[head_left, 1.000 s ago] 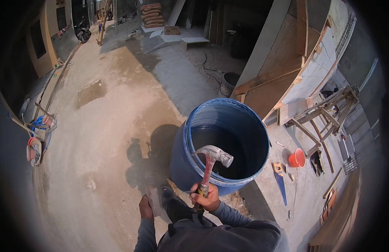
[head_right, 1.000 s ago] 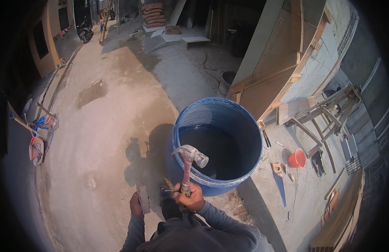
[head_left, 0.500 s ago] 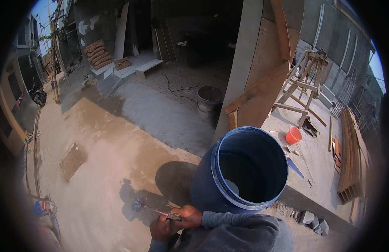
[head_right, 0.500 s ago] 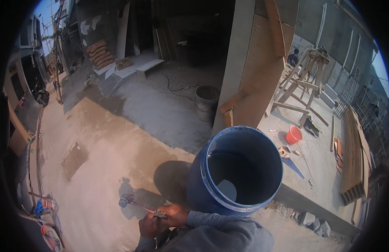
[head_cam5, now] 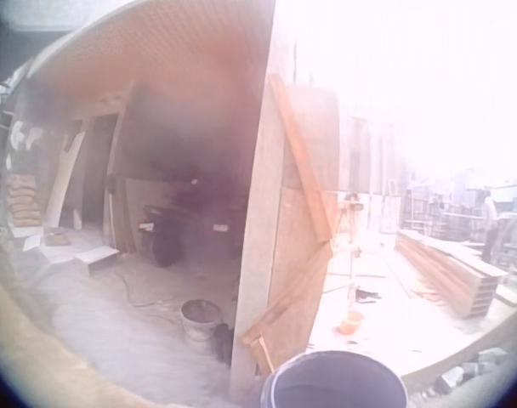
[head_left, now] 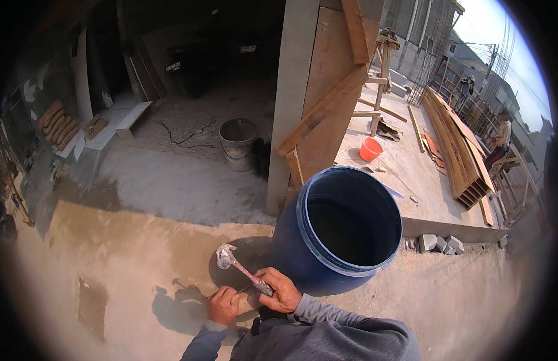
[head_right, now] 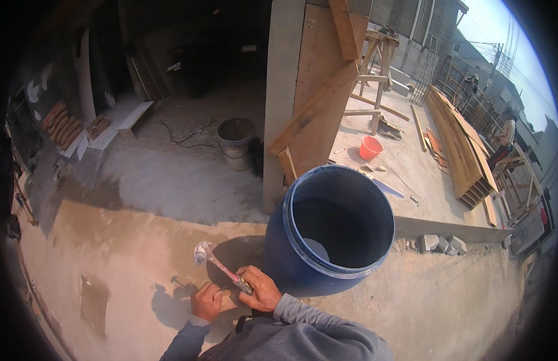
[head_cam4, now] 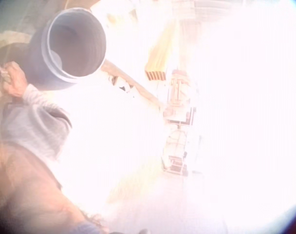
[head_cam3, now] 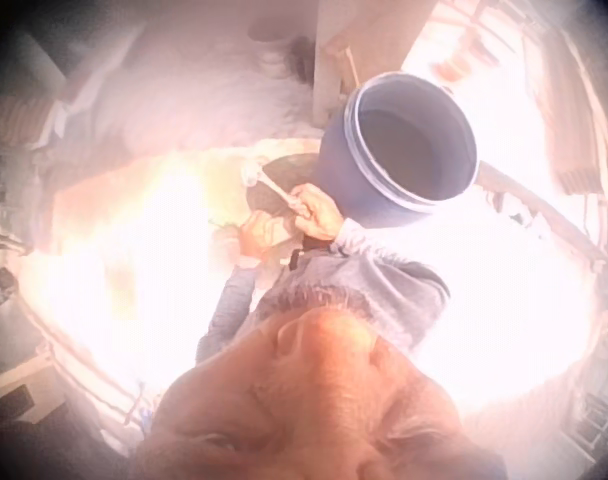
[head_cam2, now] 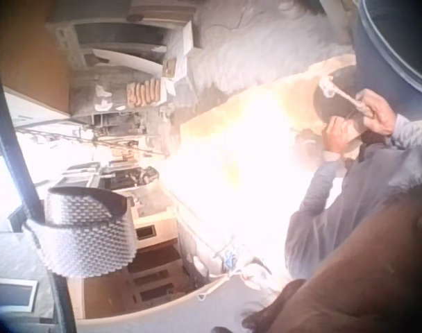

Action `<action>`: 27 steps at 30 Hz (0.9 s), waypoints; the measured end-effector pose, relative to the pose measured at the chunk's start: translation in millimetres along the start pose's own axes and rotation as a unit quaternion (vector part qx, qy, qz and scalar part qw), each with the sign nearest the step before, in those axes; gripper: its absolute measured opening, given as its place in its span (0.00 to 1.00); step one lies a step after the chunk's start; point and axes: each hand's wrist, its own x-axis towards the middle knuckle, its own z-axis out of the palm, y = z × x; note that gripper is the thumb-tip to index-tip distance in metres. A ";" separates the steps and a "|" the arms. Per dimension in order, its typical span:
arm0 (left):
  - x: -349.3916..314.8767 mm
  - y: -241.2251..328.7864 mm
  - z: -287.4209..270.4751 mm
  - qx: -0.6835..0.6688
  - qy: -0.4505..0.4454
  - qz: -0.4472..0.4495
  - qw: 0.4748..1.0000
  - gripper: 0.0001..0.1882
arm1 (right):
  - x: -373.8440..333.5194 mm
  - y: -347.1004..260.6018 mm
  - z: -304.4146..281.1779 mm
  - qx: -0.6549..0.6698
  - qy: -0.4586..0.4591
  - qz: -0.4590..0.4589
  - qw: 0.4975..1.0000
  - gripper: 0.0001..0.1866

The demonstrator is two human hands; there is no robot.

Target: The person assembles a wooden structure by hammering nails into small wooden blocks and attaching them to a larger board. They use a hammer and pliers to secure the pieces and adjust the alignment. The person also moves a blue barrel and handles a small wooden block.

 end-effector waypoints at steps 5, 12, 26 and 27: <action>94.1 -33.6 6.4 -0.006 0.072 0.020 0.997 0.01 | 62.4 34.2 -24.1 0.004 0.112 -0.012 0.994 0.19; 257.7 -11.8 28.2 -0.135 0.139 0.104 0.976 0.02 | 132.5 34.2 -85.0 -0.036 0.269 -0.001 0.962 0.21; 513.6 74.0 103.9 -0.561 0.186 0.086 0.802 0.11 | 260.7 74.0 -218.6 -0.041 0.555 -0.137 0.819 0.10; 535.0 79.6 104.8 -0.558 0.196 0.093 0.801 0.11 | 266.8 75.2 -221.4 -0.072 0.568 -0.143 0.807 0.09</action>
